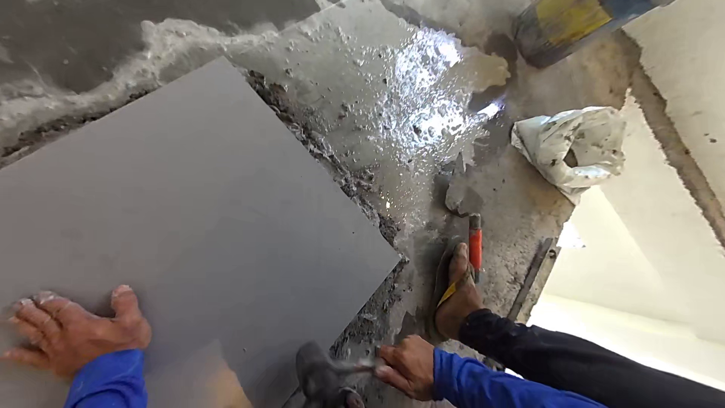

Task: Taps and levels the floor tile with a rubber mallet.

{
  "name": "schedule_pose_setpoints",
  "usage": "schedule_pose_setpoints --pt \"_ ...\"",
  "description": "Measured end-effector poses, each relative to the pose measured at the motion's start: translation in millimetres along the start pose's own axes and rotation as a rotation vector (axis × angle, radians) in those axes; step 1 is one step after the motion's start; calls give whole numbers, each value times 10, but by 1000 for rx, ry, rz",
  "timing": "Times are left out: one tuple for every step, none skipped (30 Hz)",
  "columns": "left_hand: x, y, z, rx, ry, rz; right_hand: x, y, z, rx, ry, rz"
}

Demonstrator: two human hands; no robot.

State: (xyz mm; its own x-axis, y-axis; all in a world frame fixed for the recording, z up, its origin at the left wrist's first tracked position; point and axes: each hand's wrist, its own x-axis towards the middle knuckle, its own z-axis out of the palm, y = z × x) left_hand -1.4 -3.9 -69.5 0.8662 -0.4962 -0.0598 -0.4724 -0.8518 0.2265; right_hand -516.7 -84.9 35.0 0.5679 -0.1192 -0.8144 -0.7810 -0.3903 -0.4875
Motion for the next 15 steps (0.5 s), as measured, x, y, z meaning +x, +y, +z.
schedule_pose_setpoints --pt "-7 8 -6 -2 3 -1 50 -42 -17 -21 -45 17" --pt "0 11 -2 1 3 1 71 -73 -35 -30 -65 5" --pt "20 17 9 4 2 2 86 -79 -41 -34 -59 -23" --pt "28 10 18 8 -4 0 99 -65 -33 -38 -36 -52" --pt "26 -16 25 10 -9 -3 113 -62 -36 -36 -31 -51" --pt "22 -33 32 12 -10 -7 133 -57 -58 -31 -23 -29" --pt "15 -42 39 12 -4 -7 134 -41 -93 -18 2 -18" --pt "22 -34 46 11 7 -1 117 -17 -130 19 52 -22" --pt "43 -19 59 9 16 5 100 25 -178 73 121 -32" --pt "42 -8 57 4 17 7 74 71 -218 128 180 -21" --pt "27 -5 45 1 8 4 47 120 -234 176 238 19" --pt "13 0 35 -3 6 3 35 175 -272 215 283 79" --pt "1 7 30 -13 17 8 19 225 -328 237 338 111" --pt "10 13 40 -15 37 16 14 252 -375 256 417 112" --pt "24 25 46 -11 47 19 41 269 -429 270 508 97"
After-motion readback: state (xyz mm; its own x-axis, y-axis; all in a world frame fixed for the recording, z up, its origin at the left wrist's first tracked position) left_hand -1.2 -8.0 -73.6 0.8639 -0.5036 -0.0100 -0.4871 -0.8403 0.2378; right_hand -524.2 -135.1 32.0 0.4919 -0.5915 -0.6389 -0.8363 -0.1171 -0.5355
